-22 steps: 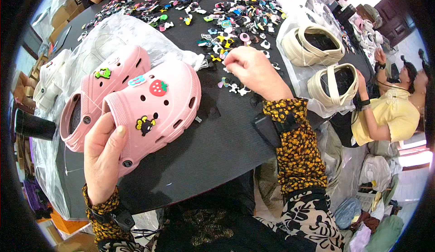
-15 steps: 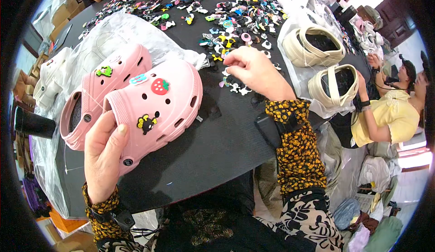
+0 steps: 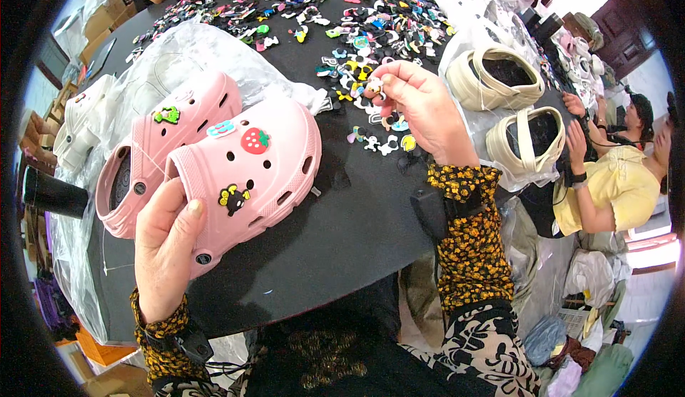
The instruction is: Apply decorative charms to rubber clogs and package them in plastic bags.
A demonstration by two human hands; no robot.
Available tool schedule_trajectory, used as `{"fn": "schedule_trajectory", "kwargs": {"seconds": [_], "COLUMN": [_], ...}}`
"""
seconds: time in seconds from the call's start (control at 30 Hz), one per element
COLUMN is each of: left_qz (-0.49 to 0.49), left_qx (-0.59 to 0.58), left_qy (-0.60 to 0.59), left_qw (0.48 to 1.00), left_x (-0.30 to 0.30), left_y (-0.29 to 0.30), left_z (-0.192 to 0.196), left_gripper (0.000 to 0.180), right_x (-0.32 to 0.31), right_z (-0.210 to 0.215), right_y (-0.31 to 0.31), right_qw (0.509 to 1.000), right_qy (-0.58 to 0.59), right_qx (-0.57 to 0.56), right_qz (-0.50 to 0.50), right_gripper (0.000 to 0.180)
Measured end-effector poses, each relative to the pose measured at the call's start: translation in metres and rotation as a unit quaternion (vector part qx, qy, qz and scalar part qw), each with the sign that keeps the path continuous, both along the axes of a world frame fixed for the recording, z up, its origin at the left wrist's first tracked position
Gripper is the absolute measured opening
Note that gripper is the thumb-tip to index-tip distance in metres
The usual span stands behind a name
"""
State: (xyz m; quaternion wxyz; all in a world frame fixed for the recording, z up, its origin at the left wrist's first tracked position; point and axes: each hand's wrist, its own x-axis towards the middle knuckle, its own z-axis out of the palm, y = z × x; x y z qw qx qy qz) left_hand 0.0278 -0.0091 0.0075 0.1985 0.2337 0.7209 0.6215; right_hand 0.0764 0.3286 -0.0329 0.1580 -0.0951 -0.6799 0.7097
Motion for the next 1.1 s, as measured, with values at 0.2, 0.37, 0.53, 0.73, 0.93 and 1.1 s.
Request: {"fn": "schedule_trajectory", "kwargs": {"seconds": [0.2,0.37,0.53,0.73,0.93,1.1], "left_qz": [0.006,0.003,0.003,0.009,0.002,0.004], "left_qx": [0.009,0.019,0.029,0.022,0.011,0.028], "left_qy": [0.0,-0.01,-0.019,-0.008,-0.009,-0.006], "left_qw": [1.0,1.0,0.999,1.0,1.0,1.0], "left_x": [0.003,0.003,0.001,0.003,0.002,0.003], "left_y": [0.003,0.003,0.001,0.003,0.002,0.002], "left_z": [0.003,0.002,-0.001,0.001,-0.001,-0.001], "left_gripper": [0.032,0.032,0.033,0.033,0.039,0.034], "right_x": [0.004,0.004,0.001,0.0,0.006,0.001], "right_z": [0.006,0.003,0.001,0.0,0.008,0.004], "right_y": [-0.001,0.002,0.003,0.002,0.013,0.01], "right_qw": [0.994,0.994,0.995,0.996,0.997,0.973], "right_qy": [-0.014,-0.005,-0.006,-0.007,0.004,-0.094], "right_qx": [-0.104,-0.107,-0.098,-0.089,-0.076,0.183], "right_qz": [0.03,0.017,0.016,0.005,-0.032,-0.105], "right_gripper": [0.021,0.019,0.017,0.019,0.022,0.018]}}
